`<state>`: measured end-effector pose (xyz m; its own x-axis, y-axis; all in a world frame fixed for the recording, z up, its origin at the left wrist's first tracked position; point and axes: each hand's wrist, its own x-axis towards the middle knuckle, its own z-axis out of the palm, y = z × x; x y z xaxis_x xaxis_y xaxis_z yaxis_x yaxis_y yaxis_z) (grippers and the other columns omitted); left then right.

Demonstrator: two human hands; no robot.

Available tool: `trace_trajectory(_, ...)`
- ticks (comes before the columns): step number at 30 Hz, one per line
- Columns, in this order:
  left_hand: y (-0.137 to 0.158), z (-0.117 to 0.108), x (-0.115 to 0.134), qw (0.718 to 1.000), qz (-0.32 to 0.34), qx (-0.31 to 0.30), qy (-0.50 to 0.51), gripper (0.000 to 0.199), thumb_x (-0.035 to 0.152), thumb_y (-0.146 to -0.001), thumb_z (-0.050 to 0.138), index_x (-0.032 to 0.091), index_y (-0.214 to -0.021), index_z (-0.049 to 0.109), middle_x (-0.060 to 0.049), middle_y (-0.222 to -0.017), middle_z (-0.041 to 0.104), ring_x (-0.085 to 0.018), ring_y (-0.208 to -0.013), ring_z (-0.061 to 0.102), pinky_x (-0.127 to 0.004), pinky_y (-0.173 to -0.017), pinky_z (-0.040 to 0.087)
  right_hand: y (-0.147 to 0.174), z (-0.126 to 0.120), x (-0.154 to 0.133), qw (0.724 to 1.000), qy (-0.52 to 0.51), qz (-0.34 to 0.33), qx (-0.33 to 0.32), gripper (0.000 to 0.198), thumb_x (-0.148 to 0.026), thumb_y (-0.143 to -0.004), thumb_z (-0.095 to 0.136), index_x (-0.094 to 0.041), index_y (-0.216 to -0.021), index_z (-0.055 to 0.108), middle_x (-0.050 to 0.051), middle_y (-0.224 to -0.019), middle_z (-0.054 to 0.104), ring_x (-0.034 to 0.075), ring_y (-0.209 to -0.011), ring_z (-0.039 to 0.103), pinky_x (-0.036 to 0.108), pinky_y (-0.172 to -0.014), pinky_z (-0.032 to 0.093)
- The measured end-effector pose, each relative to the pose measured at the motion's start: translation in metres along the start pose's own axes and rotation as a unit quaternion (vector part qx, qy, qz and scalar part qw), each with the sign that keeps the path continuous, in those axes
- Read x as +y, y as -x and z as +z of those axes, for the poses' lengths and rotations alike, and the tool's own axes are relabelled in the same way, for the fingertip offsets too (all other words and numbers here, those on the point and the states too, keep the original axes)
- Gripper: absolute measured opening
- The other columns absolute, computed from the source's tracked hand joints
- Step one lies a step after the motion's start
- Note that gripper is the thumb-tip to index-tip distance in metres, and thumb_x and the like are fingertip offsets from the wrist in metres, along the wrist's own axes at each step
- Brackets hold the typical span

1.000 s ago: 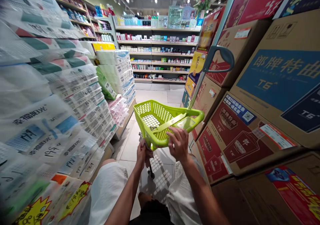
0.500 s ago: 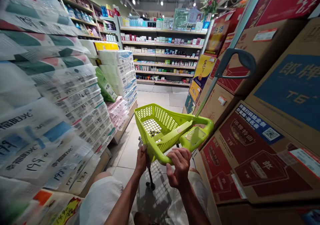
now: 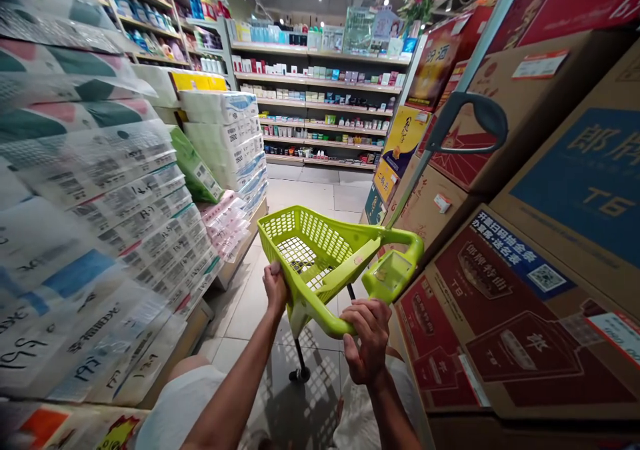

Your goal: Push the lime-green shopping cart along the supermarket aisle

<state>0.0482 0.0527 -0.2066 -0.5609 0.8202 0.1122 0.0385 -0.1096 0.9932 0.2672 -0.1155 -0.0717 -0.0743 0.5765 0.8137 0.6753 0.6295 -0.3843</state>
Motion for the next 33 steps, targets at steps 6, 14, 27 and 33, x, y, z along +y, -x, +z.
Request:
trace_trajectory(6, 0.098, -0.035, -0.040, 0.993, -0.053, -0.092, 0.059, 0.039, 0.050, -0.083, 0.071, 0.023, -0.110, 0.065, -0.007, -0.110, 0.063, -0.026, -0.111, 0.063, -0.036, -0.098, 0.052, 0.007, -0.005, 0.003, 1.000, -0.014, 0.002, 0.011, 0.017, -0.026, -0.088, 0.045, -0.025, -0.088, 0.062, 0.005, -0.085, 0.067, 0.029, -0.096, 0.059, 0.051, -0.093, 0.039)
trace_trajectory(14, 0.018, -0.007, 0.012, 0.998, -0.031, 0.001, 0.061, 0.033, 0.054, -0.092, 0.061, 0.022, -0.099, 0.061, -0.009, -0.104, 0.064, -0.026, -0.111, 0.061, -0.039, -0.097, 0.053, 0.006, -0.006, -0.003, 1.000, -0.009, 0.000, 0.010, 0.016, -0.025, -0.087, 0.046, -0.025, -0.085, 0.062, 0.005, -0.085, 0.067, 0.029, -0.097, 0.060, 0.049, -0.093, 0.041)
trace_trajectory(27, 0.109, -0.030, 0.076, 0.982, 0.046, -0.124, 0.136, 0.051, 0.070, -0.096, 0.050, 0.024, -0.109, 0.065, -0.009, -0.113, 0.064, -0.027, -0.119, 0.061, -0.042, -0.110, 0.047, 0.009, -0.011, -0.002, 1.000, -0.026, -0.004, 0.016, 0.016, -0.026, -0.088, 0.046, -0.025, -0.087, 0.062, 0.005, -0.085, 0.069, 0.029, -0.098, 0.059, 0.051, -0.093, 0.039)
trace_trajectory(33, 0.075, -0.030, 0.091, 0.974, 0.173, -0.144, -0.001, 0.046, 0.064, -0.097, 0.053, 0.023, -0.102, 0.073, -0.010, -0.108, 0.058, -0.026, -0.113, 0.059, -0.044, -0.111, 0.046, 0.014, -0.016, 0.001, 1.000, -0.025, -0.005, 0.016, 0.018, -0.027, -0.088, 0.046, -0.025, -0.086, 0.063, 0.005, -0.084, 0.068, 0.029, -0.096, 0.060, 0.051, -0.092, 0.039)
